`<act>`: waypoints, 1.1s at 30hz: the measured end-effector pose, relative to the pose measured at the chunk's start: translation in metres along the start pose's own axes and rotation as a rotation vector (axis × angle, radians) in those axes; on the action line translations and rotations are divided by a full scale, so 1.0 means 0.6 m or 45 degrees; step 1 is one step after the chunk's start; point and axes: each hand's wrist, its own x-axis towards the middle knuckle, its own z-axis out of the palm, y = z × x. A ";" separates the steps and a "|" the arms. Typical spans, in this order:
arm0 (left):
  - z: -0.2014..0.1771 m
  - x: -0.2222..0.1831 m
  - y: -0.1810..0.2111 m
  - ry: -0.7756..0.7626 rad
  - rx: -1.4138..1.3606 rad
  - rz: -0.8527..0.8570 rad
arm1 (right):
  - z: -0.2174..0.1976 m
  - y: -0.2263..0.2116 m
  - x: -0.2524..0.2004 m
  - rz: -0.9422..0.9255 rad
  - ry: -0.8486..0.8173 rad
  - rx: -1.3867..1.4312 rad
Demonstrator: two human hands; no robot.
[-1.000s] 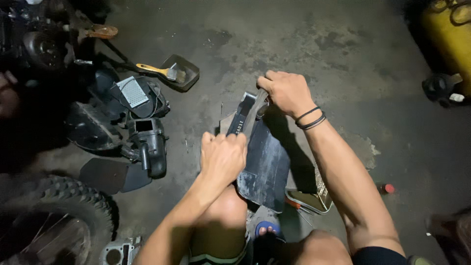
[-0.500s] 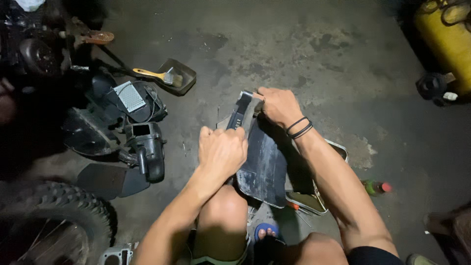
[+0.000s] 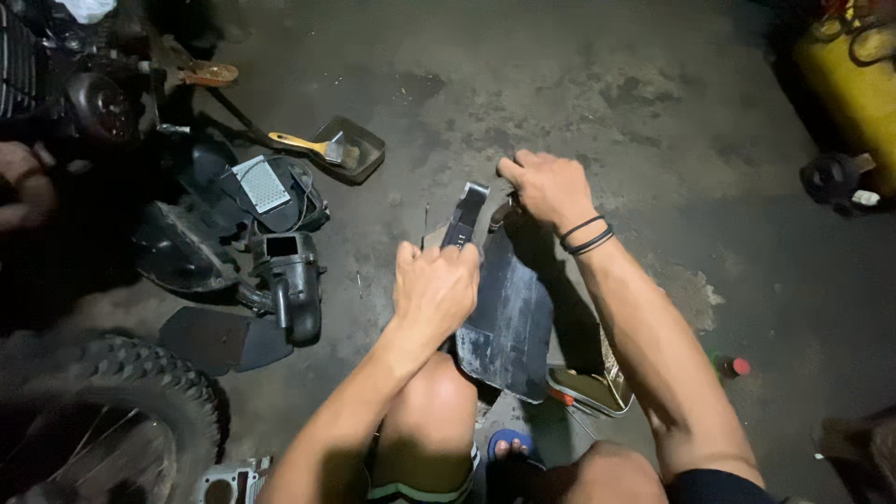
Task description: The person cleans the interior of a motorcycle air filter housing using a cloth, then manipulates the edges and internal components by hand.
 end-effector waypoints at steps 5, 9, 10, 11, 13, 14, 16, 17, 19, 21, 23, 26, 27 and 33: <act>-0.013 -0.052 0.009 -0.137 -0.044 0.006 | -0.058 -0.018 0.029 -0.176 0.045 0.010; -0.004 -0.041 -0.002 -0.194 -0.100 -0.021 | 0.001 -0.019 0.000 -0.155 0.063 0.126; -0.004 -0.028 -0.003 -0.190 -0.099 -0.019 | 0.024 -0.023 -0.007 -0.155 0.067 0.123; -0.004 -0.014 -0.003 -0.205 -0.090 -0.036 | 0.047 -0.026 -0.014 -0.046 0.008 0.082; -0.005 0.013 -0.003 -0.223 -0.090 -0.037 | 0.105 -0.026 -0.037 0.081 -0.056 0.035; -0.010 0.028 -0.003 -0.280 -0.099 -0.061 | 0.138 -0.023 -0.043 0.097 -0.109 0.049; -0.005 0.048 -0.006 -0.336 -0.105 -0.090 | 0.170 -0.026 -0.053 0.108 -0.160 0.065; 0.006 0.053 -0.009 -0.229 -0.079 -0.086 | 0.168 -0.032 -0.056 0.143 -0.178 0.064; 0.024 0.054 -0.012 -0.113 -0.055 -0.079 | 0.162 -0.034 -0.058 0.180 -0.190 0.056; 0.032 0.043 -0.007 -0.083 0.008 0.004 | 0.149 -0.032 -0.057 0.268 -0.201 0.148; 0.021 0.032 -0.011 -0.094 0.019 0.022 | 0.077 -0.024 -0.026 0.151 -0.127 0.085; 0.004 0.019 -0.001 -0.162 0.030 0.055 | 0.006 -0.004 0.003 0.019 -0.065 0.040; -0.002 0.015 -0.001 -0.211 0.036 0.067 | -0.009 0.000 0.018 -0.002 -0.069 0.056; -0.005 -0.047 0.008 -0.377 0.017 0.086 | -0.059 -0.035 0.025 -0.174 0.012 0.075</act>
